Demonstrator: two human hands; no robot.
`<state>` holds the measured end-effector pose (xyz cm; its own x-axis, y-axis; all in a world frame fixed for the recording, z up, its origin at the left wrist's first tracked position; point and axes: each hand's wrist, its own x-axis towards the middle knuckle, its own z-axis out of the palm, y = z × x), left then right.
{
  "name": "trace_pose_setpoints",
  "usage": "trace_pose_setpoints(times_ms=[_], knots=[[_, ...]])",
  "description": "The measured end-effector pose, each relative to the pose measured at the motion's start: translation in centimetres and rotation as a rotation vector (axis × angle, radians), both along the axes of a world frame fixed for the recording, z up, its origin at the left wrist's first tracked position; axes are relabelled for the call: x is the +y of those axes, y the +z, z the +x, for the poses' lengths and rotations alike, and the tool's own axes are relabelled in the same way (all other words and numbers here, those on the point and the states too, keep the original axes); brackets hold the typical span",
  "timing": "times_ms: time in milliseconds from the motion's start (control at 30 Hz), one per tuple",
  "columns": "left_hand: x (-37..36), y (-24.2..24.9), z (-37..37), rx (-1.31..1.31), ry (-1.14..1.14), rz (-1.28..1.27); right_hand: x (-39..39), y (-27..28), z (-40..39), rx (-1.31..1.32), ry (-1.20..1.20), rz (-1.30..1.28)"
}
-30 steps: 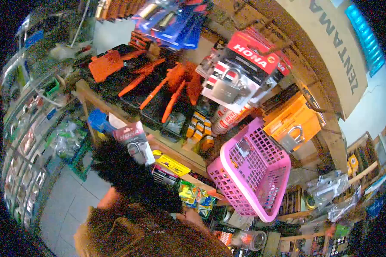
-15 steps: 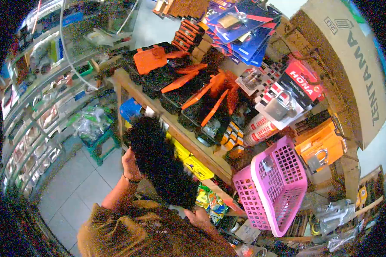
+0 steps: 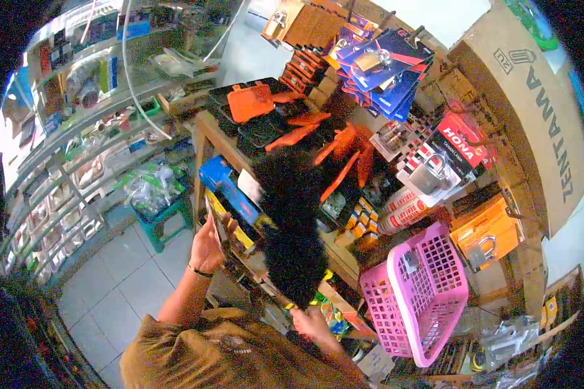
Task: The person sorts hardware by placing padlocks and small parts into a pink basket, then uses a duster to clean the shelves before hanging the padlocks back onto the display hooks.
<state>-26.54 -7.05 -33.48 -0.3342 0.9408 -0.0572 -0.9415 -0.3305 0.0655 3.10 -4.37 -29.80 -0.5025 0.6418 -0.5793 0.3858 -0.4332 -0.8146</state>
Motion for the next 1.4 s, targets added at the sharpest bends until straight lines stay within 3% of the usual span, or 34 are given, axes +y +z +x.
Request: trace_pose_setpoints(times_ms=[67,133,167,233,300,333,367,400,533,633,733,833,900,933,967,1000,1033,1100,1133,1167,1233,1267,1300,1367,1400], knots=[[0.0,0.2,-0.4,0.047,0.117,-0.046,0.6,0.5,0.2,-0.011,0.021,0.070],[-0.2,0.5,-1.0,0.099,0.201,-0.047,1.3,0.4,0.8,-0.144,0.266,0.306],[-0.5,0.8,-1.1,0.103,0.231,-0.057,1.4,0.4,0.7,-0.142,0.273,0.306],[-1.6,0.3,-0.7,-0.056,0.106,0.164,1.7,1.3,0.1,-0.483,0.606,0.745],[2.0,-5.4,-2.0,0.596,0.419,-0.108,1.5,0.8,-0.7,-0.555,0.598,0.722],[0.7,-2.3,-2.0,0.597,0.425,-0.105,1.7,-0.4,-0.5,-0.511,0.575,0.764],[-1.2,0.8,-1.8,0.306,0.374,0.081,1.8,-1.2,-0.6,-0.466,0.553,0.805],[-2.6,3.4,-1.7,0.013,0.315,0.262,1.1,0.9,-2.0,-0.585,0.593,0.776],[-4.0,3.3,-2.0,0.001,0.326,0.342,0.1,1.7,-3.3,-0.498,0.570,0.719],[-3.6,0.6,-2.5,0.238,0.251,0.602,0.4,1.2,-3.6,-0.485,0.782,0.678],[-5.3,6.8,-1.8,0.055,0.579,0.269,0.0,-0.5,-3.6,-0.497,0.591,0.667],[-4.6,4.4,-2.6,0.346,0.632,0.434,-0.4,0.6,-4.8,-0.645,0.763,0.564],[-5.0,4.1,-2.8,0.343,0.571,0.297,-1.5,3.2,-6.0,-0.267,0.794,0.753],[-5.0,4.6,-2.5,0.288,0.555,0.408,-0.2,0.9,-5.0,-0.503,0.852,0.727],[-5.2,5.3,-2.0,0.231,0.537,0.516,-0.2,0.5,-4.7,-0.503,0.853,0.728],[-5.7,6.3,-1.7,0.106,0.667,0.256,-0.5,0.6,-4.9,-0.485,0.726,0.653],[-5.7,5.5,-1.7,0.037,0.591,0.366,-0.7,0.7,-5.0,-0.465,0.600,0.578],[-5.9,6.7,-1.2,0.127,0.595,0.291,-0.5,1.0,-5.1,-0.430,0.690,0.630],[-4.2,5.4,-1.3,0.691,0.625,-0.324,-0.5,1.0,-5.1,-0.392,0.773,0.679],[-4.3,3.9,-1.9,0.278,0.585,0.112,-0.3,0.5,-4.9,-0.385,0.768,0.678],[-5.8,7.5,-0.8,0.211,0.510,0.277,0.4,-1.2,-4.1,-0.496,0.654,0.602],[-5.8,9.2,-0.2,-0.009,0.558,0.134,0.4,-1.7,-4.1,-0.576,0.642,0.664],[-4.1,0.6,-2.4,0.090,0.415,0.707,0.5,-2.8,-3.7,-0.572,0.638,0.662],[-5.2,7.3,-0.3,0.082,0.558,0.149,0.5,-4.7,-2.7,-0.244,0.621,0.775],[-3.4,2.1,-1.6,0.432,0.387,0.145,0.0,0.4,-4.7,-0.528,0.829,0.470]])
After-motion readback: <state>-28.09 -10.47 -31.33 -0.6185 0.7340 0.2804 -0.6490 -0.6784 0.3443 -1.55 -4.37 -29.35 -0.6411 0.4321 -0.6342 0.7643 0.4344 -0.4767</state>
